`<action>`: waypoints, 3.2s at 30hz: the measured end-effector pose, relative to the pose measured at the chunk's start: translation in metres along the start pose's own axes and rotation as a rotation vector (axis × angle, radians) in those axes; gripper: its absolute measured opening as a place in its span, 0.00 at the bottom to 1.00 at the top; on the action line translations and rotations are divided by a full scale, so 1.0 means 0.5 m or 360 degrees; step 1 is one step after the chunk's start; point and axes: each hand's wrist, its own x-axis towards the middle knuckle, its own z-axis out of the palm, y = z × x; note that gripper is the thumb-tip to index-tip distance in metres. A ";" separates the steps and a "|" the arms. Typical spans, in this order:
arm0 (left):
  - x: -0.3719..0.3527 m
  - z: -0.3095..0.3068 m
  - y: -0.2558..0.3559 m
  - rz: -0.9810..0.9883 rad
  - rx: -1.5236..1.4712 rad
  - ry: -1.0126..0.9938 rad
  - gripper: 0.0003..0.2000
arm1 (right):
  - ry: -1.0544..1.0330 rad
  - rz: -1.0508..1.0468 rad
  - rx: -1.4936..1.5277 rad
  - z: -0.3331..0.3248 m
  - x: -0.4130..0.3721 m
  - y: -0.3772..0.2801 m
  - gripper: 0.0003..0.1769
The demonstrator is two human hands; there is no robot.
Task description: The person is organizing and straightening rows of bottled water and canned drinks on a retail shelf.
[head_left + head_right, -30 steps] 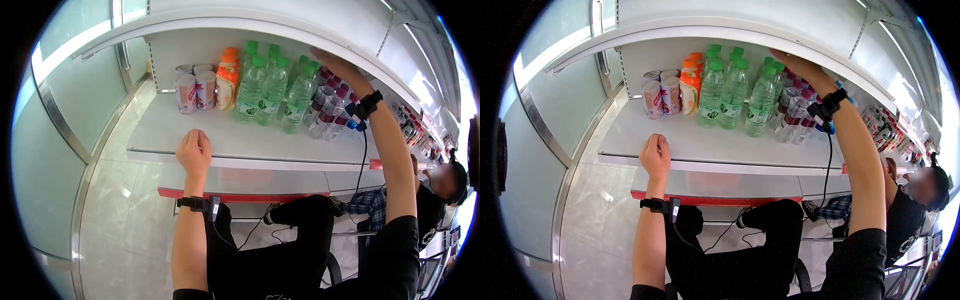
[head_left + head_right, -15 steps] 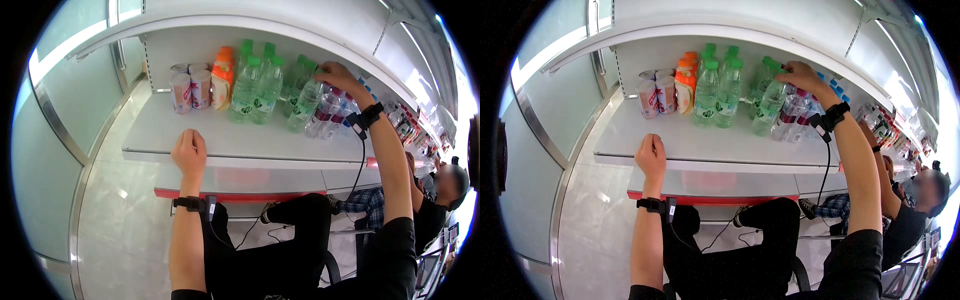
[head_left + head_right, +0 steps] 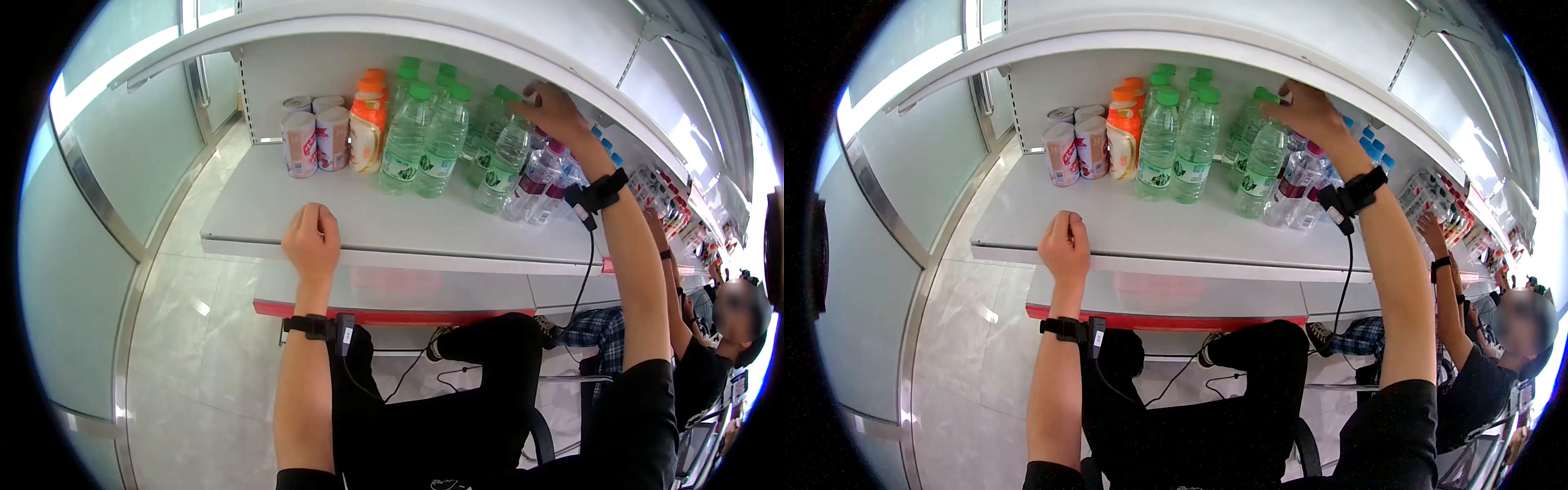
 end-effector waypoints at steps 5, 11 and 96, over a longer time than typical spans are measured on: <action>-0.002 0.002 -0.001 0.0014 -0.0005 0.0005 0.07 | 0.0344 -0.0265 0.0055 0.034 0.028 -0.089 0.30; -0.002 0.004 -0.006 -0.0014 0.0028 -0.0024 0.07 | 0.0381 -0.0547 -0.0067 0.080 0.056 -0.148 0.28; -0.007 0.002 -0.009 0.0047 0.0029 -0.0004 0.04 | -0.0211 -0.0311 -0.0267 0.088 0.159 -0.088 0.31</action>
